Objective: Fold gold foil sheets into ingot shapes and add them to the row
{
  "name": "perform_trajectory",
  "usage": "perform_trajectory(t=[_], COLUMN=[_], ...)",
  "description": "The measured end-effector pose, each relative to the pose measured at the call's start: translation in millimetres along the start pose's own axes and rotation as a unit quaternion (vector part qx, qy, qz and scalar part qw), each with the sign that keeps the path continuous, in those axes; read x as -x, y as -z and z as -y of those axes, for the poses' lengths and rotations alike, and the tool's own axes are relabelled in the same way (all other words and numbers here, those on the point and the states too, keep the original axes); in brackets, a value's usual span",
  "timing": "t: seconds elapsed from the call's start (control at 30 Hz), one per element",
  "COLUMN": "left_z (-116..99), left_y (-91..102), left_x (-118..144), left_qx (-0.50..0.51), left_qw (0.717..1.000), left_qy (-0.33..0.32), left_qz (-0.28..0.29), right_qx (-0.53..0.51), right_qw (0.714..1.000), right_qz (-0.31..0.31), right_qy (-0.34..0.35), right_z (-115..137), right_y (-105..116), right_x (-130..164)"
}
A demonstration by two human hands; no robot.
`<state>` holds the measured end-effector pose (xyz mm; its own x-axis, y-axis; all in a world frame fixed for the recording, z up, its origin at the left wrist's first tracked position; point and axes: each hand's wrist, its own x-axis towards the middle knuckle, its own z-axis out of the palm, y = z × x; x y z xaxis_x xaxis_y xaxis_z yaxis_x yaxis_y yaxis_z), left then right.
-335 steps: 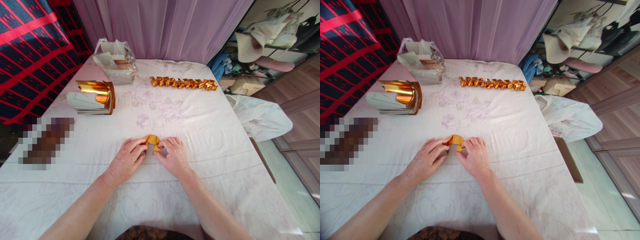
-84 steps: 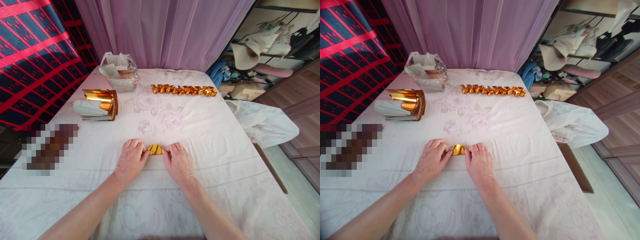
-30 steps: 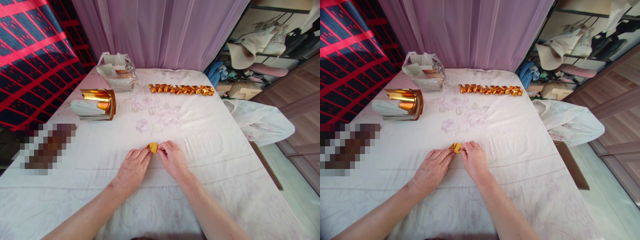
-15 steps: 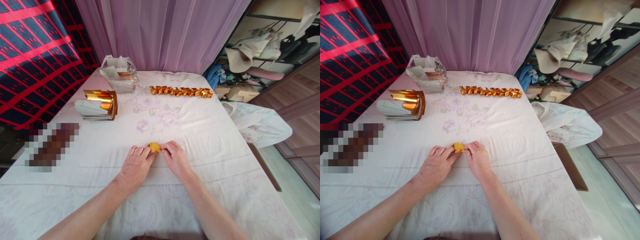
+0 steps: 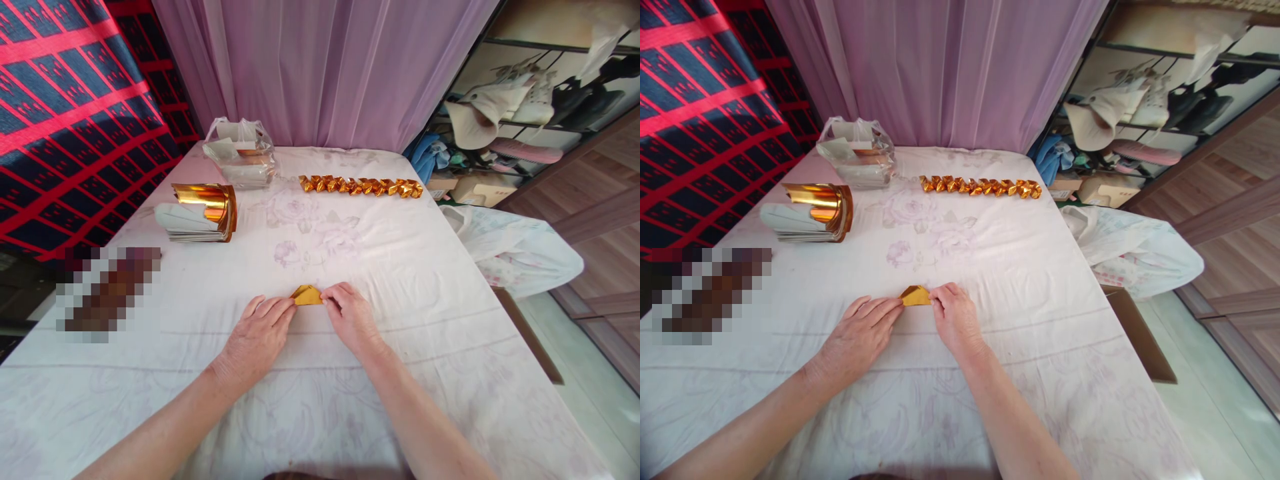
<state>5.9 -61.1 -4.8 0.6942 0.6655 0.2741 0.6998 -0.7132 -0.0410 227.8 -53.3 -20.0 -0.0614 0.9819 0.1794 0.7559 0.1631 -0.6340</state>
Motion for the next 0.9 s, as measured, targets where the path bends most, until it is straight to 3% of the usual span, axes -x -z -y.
perform_trajectory(t=[0.5,0.6,0.77,0.9], left_z=[4,3,1,0], left_y=[4.0,4.8,5.9,6.2], left_x=[3,1,1,3], left_qx=[0.024,0.027,0.028,0.025], left_qw=[0.999,0.999,0.999,0.999], left_qy=[0.025,0.026,0.034,0.039], left_qz=[-0.019,-0.017,-0.009,-0.011], right_qx=[0.04,0.029,0.022,0.026], right_qw=[0.997,0.998,0.999,0.998], right_qz=[-0.001,-0.009,0.029,0.045], right_qy=[0.07,0.048,0.01,-0.02], right_z=[4,13,30,29], right_y=[8,5,-11,-15], right_x=[-4,-8,-15,-18])
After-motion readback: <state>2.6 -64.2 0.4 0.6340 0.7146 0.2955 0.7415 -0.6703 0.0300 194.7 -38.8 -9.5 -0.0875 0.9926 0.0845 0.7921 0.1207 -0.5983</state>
